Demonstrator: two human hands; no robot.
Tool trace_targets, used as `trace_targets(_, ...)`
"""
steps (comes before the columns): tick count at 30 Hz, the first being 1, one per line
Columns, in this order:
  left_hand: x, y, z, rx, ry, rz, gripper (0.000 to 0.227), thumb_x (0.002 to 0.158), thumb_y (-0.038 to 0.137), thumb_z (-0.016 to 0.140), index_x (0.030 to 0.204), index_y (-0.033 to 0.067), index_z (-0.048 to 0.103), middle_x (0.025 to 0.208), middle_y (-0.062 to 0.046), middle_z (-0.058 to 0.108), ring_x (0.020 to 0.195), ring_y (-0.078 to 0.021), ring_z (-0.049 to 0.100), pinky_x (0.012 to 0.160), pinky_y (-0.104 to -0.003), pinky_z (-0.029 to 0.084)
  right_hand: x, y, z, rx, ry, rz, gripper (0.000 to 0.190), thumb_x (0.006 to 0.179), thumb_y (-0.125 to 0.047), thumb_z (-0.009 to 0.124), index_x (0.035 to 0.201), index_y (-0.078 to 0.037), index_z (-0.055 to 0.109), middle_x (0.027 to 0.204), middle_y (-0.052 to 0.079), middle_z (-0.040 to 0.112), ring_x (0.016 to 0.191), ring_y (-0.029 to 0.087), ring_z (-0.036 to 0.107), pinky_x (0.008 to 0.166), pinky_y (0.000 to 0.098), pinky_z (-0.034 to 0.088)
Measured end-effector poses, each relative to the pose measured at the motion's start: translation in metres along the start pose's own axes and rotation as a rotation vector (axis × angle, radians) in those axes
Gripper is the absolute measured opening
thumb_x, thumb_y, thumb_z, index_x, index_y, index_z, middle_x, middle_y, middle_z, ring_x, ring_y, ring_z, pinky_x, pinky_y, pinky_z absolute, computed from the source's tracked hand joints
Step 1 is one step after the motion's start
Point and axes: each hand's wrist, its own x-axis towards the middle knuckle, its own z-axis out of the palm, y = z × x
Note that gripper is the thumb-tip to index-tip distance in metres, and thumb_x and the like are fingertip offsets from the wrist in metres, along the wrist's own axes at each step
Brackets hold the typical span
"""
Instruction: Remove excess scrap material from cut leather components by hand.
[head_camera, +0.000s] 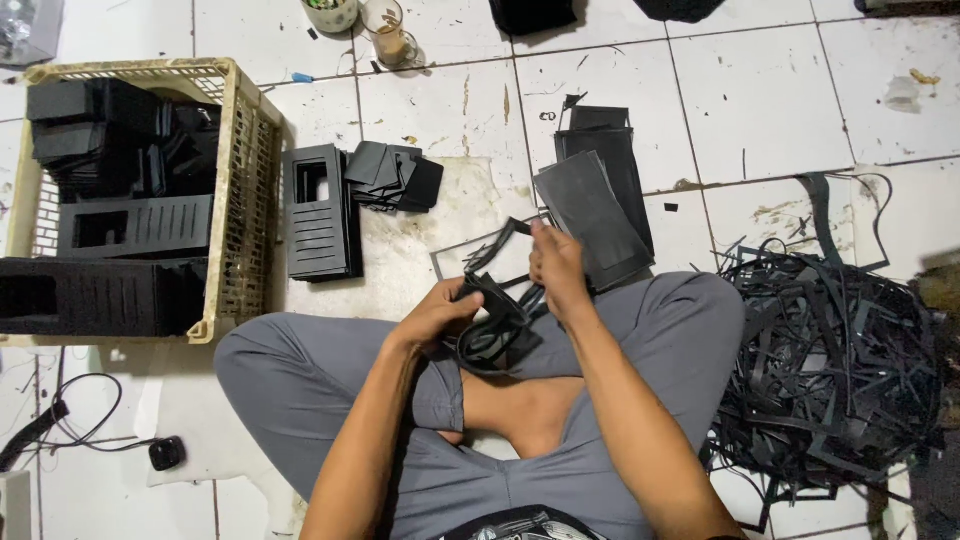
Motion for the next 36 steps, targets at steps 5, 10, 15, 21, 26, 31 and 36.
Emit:
trace_targets(5,0.024,-0.025,-0.015,-0.161,0.119,0.127,0.035,0.097,0.038,0.07,0.097,0.0041,0.062,0.058,-0.001,0.048,0.041,-0.0094,0.047,0.039,-0.023,0.04,-0.005,0.032,0.001,-0.535,0.006,-0.254,0.04,0.111,-0.04,0.041,0.122,-0.009,0.063,0.118,0.017,0.059,0.116,0.031,0.057,0.107,0.0421,0.041)
trace_targets(10,0.028,-0.018,-0.001,-0.227,0.245,0.329,0.03,0.1,0.034,0.069,0.101,0.0054,0.059,0.06,-0.005,0.05,0.04,-0.0136,0.048,0.038,-0.027,0.042,-0.048,0.022,0.021,-0.102,-0.027,0.025,0.081,0.104,-0.071,0.028,0.128,-0.001,0.061,0.105,0.008,0.057,0.097,0.017,0.053,0.09,0.0268,0.041)
trace_targets(15,0.02,0.003,0.017,0.141,0.445,0.297,0.037,0.092,0.038,0.079,0.106,0.0078,0.064,0.081,-0.005,0.065,0.073,-0.0134,0.058,0.063,-0.032,0.052,-0.045,0.046,0.023,-0.129,-0.257,-0.161,0.037,0.09,-0.03,0.081,0.115,-0.004,0.075,0.101,0.008,0.075,0.099,0.016,0.067,0.094,0.0336,0.051)
trace_targets(21,0.033,-0.002,0.001,-0.146,0.431,0.171,0.046,0.101,0.051,0.058,0.093,0.0063,0.065,0.07,-0.011,0.06,0.063,-0.0193,0.064,0.052,-0.032,0.059,-0.054,0.021,0.036,0.043,-0.335,-0.01,0.033,0.108,-0.028,0.055,0.082,-0.009,0.052,0.054,-0.005,0.036,0.047,0.009,0.038,0.049,0.021,0.039)
trace_targets(26,0.075,-0.048,-0.045,-0.064,0.433,0.097,0.033,0.093,0.037,0.074,0.088,0.0044,0.072,0.069,-0.006,0.061,0.056,-0.016,0.06,0.049,-0.029,0.056,-0.051,0.056,0.029,-0.219,-0.423,-0.048,0.058,0.111,-0.043,0.048,0.059,-0.016,0.047,0.044,-0.005,0.039,0.041,0.009,0.034,0.045,0.0218,0.034)
trace_targets(31,0.063,-0.023,-0.026,-0.042,0.48,0.074,0.025,0.095,0.024,0.069,0.08,0.0038,0.071,0.067,-0.009,0.063,0.06,-0.0146,0.059,0.051,-0.027,0.052,-0.093,0.022,0.044,-0.589,-0.315,-0.231,0.056,0.105,-0.045,0.056,0.058,-0.015,0.051,0.045,0.0,0.053,0.049,0.016,0.048,0.053,0.0291,0.042)
trace_targets(36,0.082,-0.045,-0.063,0.001,0.66,0.012,0.032,0.099,0.035,0.057,0.079,0.0109,0.058,0.051,-0.012,0.053,0.039,-0.0217,0.059,0.035,-0.031,0.049,-0.121,0.029,0.047,-0.47,-0.544,-0.498,0.035,0.104,-0.025,0.062,0.07,-0.015,0.057,0.053,0.004,0.058,0.048,0.017,0.053,0.051,0.0286,0.047)
